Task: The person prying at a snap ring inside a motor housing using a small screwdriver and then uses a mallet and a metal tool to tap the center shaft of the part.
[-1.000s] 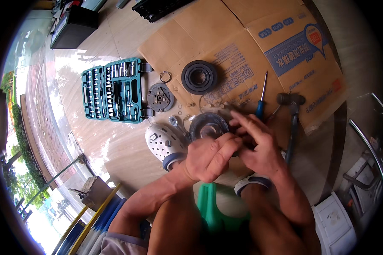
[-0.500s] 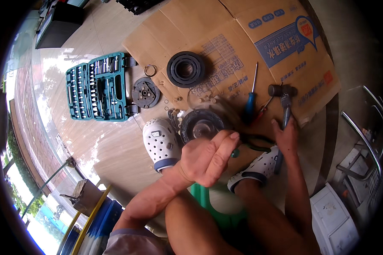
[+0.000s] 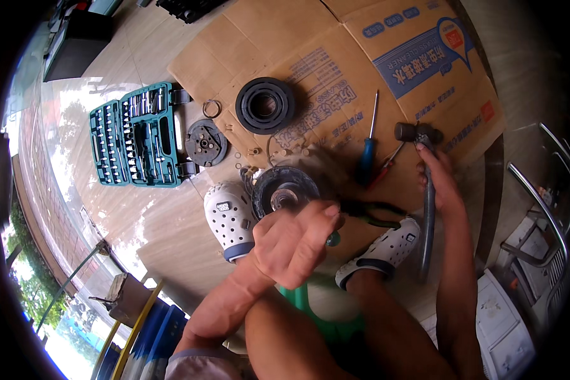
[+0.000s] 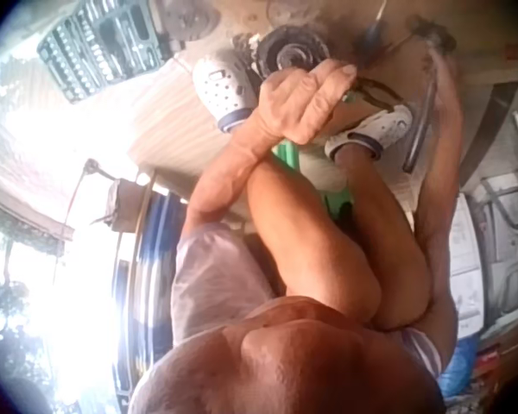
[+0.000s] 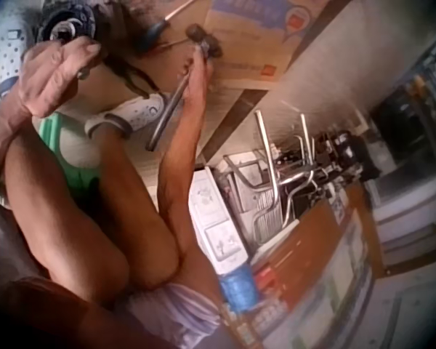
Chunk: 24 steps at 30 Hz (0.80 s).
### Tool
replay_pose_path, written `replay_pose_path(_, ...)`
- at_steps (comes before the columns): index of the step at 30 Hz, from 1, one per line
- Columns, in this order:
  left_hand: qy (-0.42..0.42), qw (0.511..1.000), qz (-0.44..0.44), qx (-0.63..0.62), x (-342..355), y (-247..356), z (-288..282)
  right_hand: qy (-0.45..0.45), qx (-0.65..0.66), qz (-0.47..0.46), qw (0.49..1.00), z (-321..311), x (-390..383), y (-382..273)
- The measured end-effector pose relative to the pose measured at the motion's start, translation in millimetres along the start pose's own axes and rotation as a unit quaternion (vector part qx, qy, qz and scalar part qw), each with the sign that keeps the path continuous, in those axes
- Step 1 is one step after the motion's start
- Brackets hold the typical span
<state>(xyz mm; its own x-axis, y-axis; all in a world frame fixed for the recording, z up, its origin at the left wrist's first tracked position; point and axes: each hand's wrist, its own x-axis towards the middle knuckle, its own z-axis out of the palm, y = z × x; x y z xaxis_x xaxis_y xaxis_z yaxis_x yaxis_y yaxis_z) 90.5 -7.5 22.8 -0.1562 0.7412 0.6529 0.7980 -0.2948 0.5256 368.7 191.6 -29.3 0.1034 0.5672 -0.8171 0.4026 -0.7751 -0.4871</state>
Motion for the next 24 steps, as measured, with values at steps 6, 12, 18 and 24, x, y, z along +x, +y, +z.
replay_pose_path(6, 0.007, 1.0, -0.003, 0.016, -3, -3, 3, 0.061, -0.127, -0.231, 0.963, -10, -79, -16)
replay_pose_path(12, -0.007, 1.0, -0.015, 0.008, 2, 1, 0, -0.062, -0.34, -0.533, 0.772, -72, -176, -18)
replay_pose_path(18, -0.006, 1.0, -0.025, 0.012, 3, 4, 0, -0.151, -0.489, -0.491, 0.706, -65, -216, -12)
replay_pose_path(24, 0.01, 0.999, -0.027, 0.015, 2, 0, 4, -0.132, -0.466, -0.441, 0.755, -27, -228, -24)
